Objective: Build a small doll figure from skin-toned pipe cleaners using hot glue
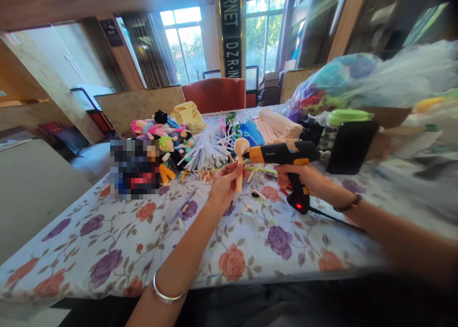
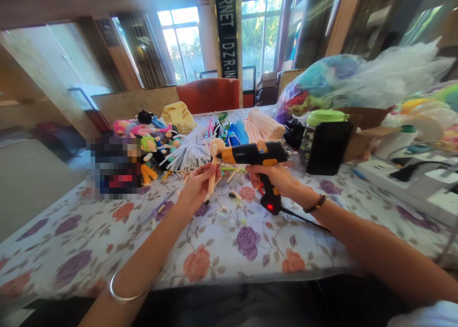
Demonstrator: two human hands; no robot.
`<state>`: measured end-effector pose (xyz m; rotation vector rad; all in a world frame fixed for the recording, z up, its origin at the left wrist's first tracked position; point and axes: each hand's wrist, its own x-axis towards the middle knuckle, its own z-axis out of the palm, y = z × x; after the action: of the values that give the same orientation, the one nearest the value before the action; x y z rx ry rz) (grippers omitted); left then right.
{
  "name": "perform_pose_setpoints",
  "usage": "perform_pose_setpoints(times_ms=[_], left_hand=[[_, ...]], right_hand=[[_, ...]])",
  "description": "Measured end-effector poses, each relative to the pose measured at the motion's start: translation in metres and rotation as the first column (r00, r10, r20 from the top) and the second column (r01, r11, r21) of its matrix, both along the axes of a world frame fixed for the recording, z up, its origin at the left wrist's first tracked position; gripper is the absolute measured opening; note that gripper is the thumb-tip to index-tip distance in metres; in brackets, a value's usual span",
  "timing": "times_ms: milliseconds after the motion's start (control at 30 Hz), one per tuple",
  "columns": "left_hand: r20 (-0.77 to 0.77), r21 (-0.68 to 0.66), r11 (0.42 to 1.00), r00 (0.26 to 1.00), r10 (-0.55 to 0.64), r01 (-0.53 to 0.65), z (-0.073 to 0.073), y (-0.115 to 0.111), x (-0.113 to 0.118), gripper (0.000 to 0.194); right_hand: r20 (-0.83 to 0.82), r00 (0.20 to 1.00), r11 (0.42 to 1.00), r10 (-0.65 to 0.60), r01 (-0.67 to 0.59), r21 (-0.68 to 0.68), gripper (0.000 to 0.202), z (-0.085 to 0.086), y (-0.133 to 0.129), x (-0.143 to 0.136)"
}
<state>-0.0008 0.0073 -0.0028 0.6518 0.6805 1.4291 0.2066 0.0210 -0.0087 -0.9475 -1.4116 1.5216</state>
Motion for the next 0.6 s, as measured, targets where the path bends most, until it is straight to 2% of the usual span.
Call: perform_pose_setpoints(times_ms=[333, 600], left_hand=[[-0.013, 0.001, 1.0, 0.999, 0.03, -0.03, 0.001, -0.001, 0.0, 0.013], [0.02, 0.003, 0.994, 0.994, 0.11, -0.11, 0.004, -0.001, -0.002, 0.012]], right_hand=[[0.085, 0.995, 0.995, -0.054, 0.047, 0.092, 0.025, 0.005, -0.003, 0.0], [0.056, 0.982, 0.979, -0.181, 0.185, -0.08, 0.014, 0.016, -0.003, 0.0]])
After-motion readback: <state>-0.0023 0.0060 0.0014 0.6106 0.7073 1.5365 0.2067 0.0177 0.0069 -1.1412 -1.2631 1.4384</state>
